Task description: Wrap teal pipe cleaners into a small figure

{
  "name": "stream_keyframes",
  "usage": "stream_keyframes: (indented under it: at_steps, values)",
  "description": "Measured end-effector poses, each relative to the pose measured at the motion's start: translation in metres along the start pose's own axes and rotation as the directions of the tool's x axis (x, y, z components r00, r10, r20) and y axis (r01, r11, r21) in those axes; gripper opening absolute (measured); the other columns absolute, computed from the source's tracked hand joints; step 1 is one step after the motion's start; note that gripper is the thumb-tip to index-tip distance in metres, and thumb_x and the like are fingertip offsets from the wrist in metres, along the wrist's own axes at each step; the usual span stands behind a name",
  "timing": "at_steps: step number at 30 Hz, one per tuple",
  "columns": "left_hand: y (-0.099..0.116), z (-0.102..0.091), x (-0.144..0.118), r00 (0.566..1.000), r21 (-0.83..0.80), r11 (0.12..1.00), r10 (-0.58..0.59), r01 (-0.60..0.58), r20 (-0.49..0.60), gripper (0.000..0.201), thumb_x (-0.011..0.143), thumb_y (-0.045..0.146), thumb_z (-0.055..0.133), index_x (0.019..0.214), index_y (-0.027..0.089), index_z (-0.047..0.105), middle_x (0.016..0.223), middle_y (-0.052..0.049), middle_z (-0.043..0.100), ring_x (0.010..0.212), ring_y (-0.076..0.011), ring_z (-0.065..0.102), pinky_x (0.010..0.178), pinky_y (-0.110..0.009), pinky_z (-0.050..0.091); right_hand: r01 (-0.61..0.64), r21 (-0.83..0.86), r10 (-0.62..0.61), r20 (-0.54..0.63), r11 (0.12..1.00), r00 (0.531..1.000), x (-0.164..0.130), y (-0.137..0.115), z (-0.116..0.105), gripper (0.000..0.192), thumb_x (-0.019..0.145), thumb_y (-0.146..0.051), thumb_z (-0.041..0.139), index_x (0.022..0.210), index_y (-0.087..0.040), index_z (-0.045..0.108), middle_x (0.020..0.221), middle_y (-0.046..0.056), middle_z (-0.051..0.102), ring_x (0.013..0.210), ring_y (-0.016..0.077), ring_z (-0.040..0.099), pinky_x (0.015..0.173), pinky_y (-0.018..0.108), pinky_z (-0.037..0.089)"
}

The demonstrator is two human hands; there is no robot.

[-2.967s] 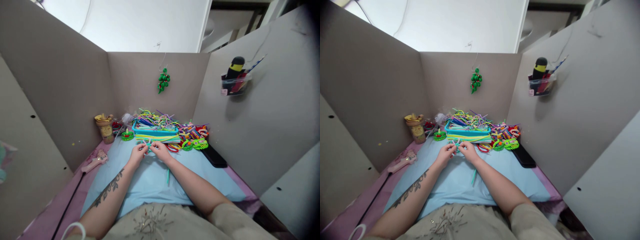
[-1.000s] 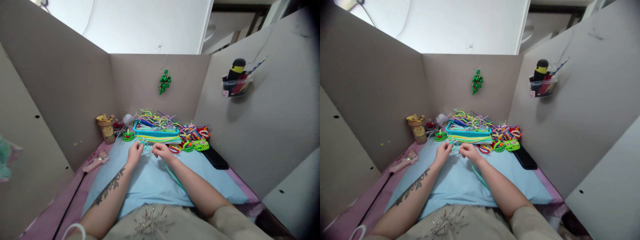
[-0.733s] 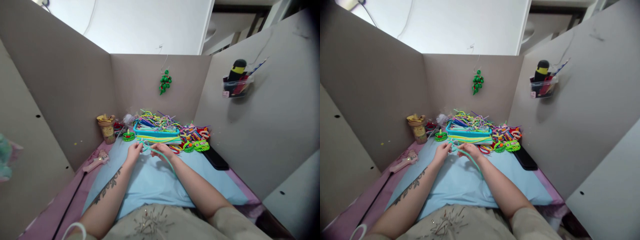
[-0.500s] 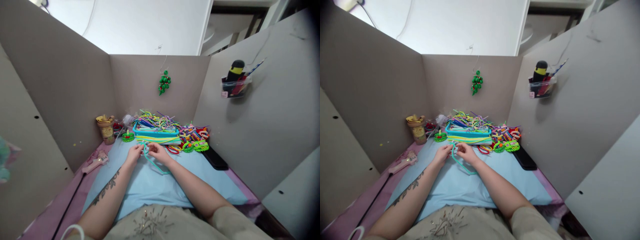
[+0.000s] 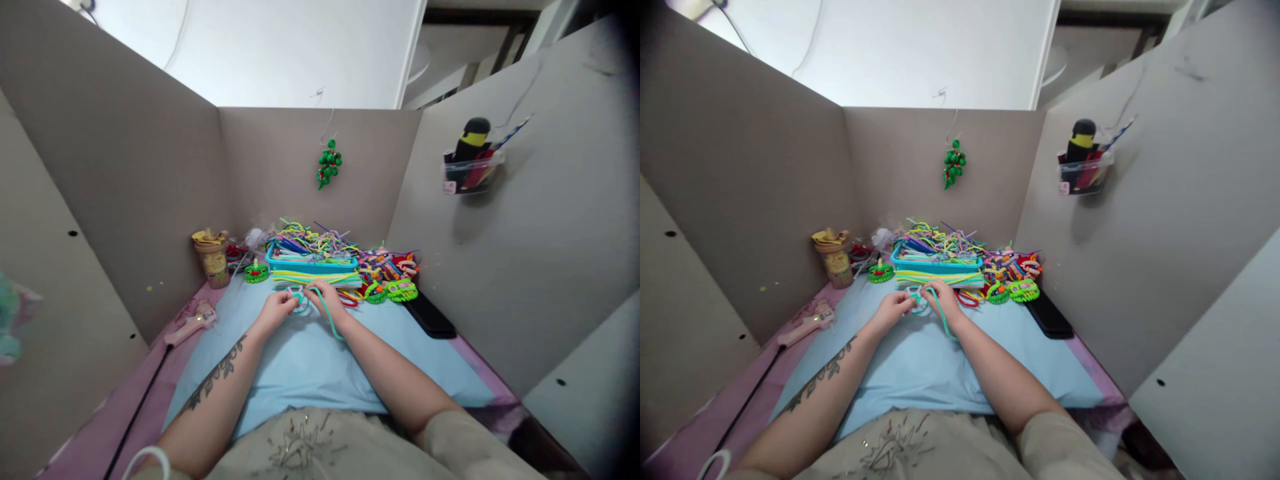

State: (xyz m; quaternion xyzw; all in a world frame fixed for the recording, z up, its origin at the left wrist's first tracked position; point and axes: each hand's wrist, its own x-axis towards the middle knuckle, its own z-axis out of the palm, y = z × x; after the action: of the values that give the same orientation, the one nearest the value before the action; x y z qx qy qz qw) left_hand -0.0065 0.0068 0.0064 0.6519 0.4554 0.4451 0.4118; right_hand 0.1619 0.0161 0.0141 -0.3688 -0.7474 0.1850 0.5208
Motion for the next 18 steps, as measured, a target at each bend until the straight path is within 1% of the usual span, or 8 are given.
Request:
stream_keyframes:
  at_steps: [3,5,8,12,13,15,17,18]
  values:
    - [0.004,0.0,-0.002,0.995,-0.025,1.0,0.007,-0.004,0.098,0.032,0.067,0.045,0.059,0.058,0.015,0.053,0.05,0.002,0.048,0.049,-0.0094,0.041,0.051,-0.022,0.029,-0.064,0.046,0.062,0.027,0.997,0.998,0.001,0.005,-0.002,0.017,0.076,-0.034,0.058,0.072,-0.018,0.064,0.075,0.002,0.06,0.074,0.0159,0.054,0.071,0.027,0.041]
    - [0.005,-0.001,-0.003,0.992,-0.028,1.0,0.01,-0.006,0.129,0.033,0.067,0.046,0.059,0.058,0.015,0.054,0.051,0.002,0.048,0.05,-0.0092,0.041,0.051,-0.021,0.029,-0.118,0.087,0.113,0.054,0.989,0.992,0.001,0.006,-0.002,0.017,0.074,-0.034,0.058,0.073,-0.018,0.063,0.074,0.001,0.06,0.072,0.0151,0.053,0.07,0.027,0.041]
    - [0.004,-0.002,-0.002,0.989,-0.041,0.999,0.008,-0.002,0.147,0.033,0.068,0.046,0.059,0.062,0.014,0.057,0.051,0.002,0.049,0.049,-0.009,0.041,0.051,-0.021,0.03,-0.185,0.162,0.173,0.088,0.969,0.981,0.0,0.008,0.001,0.018,0.073,-0.035,0.058,0.075,-0.017,0.062,0.071,0.0,0.059,0.067,0.0139,0.052,0.066,0.025,0.041]
    - [0.001,-0.001,-0.001,0.99,-0.018,0.999,0.029,-0.026,0.137,0.032,0.071,0.045,0.058,0.065,0.014,0.059,0.051,0.001,0.051,0.048,-0.0094,0.044,0.05,-0.021,0.032,-0.214,0.228,0.198,0.091,0.95,0.976,-0.001,0.011,0.004,0.019,0.074,-0.037,0.056,0.077,-0.018,0.059,0.066,-0.002,0.057,0.062,0.0128,0.051,0.062,0.024,0.041]
    - [0.001,-0.001,-0.001,0.995,0.005,0.999,0.041,-0.042,0.094,0.03,0.07,0.044,0.058,0.068,0.014,0.061,0.053,0.001,0.053,0.049,-0.0098,0.045,0.05,-0.021,0.033,-0.213,0.234,0.198,0.086,0.948,0.976,-0.001,0.012,0.005,0.019,0.074,-0.037,0.056,0.077,-0.018,0.059,0.066,-0.002,0.057,0.062,0.0128,0.051,0.062,0.024,0.041]
    - [0.0,-0.001,0.0,0.993,0.062,0.994,0.089,-0.084,-0.08,0.029,0.069,0.041,0.06,0.079,0.014,0.062,0.064,-0.001,0.059,0.052,-0.0104,0.049,0.052,-0.022,0.037,-0.21,0.234,0.206,0.044,0.949,0.978,-0.001,0.012,0.005,0.02,0.074,-0.037,0.056,0.077,-0.018,0.058,0.066,-0.001,0.057,0.061,0.0131,0.052,0.061,0.024,0.041]
    - [-0.001,-0.002,0.0,0.95,0.118,0.987,0.139,-0.11,-0.279,0.029,0.068,0.039,0.061,0.085,0.015,0.062,0.076,-0.003,0.063,0.055,-0.0108,0.051,0.056,-0.023,0.04,-0.215,0.221,0.228,-0.034,0.951,0.973,0.0,0.012,0.004,0.021,0.075,-0.038,0.055,0.077,-0.018,0.058,0.067,-0.001,0.058,0.061,0.0134,0.051,0.06,0.024,0.04]
    - [-0.001,-0.002,0.001,0.931,0.138,0.985,0.147,-0.106,-0.333,0.027,0.068,0.039,0.061,0.082,0.015,0.062,0.078,-0.003,0.063,0.056,-0.0112,0.052,0.057,-0.023,0.041,-0.223,0.216,0.244,-0.077,0.951,0.967,0.0,0.012,0.004,0.021,0.075,-0.038,0.055,0.078,-0.018,0.057,0.067,0.0,0.057,0.061,0.0135,0.051,0.059,0.024,0.04]
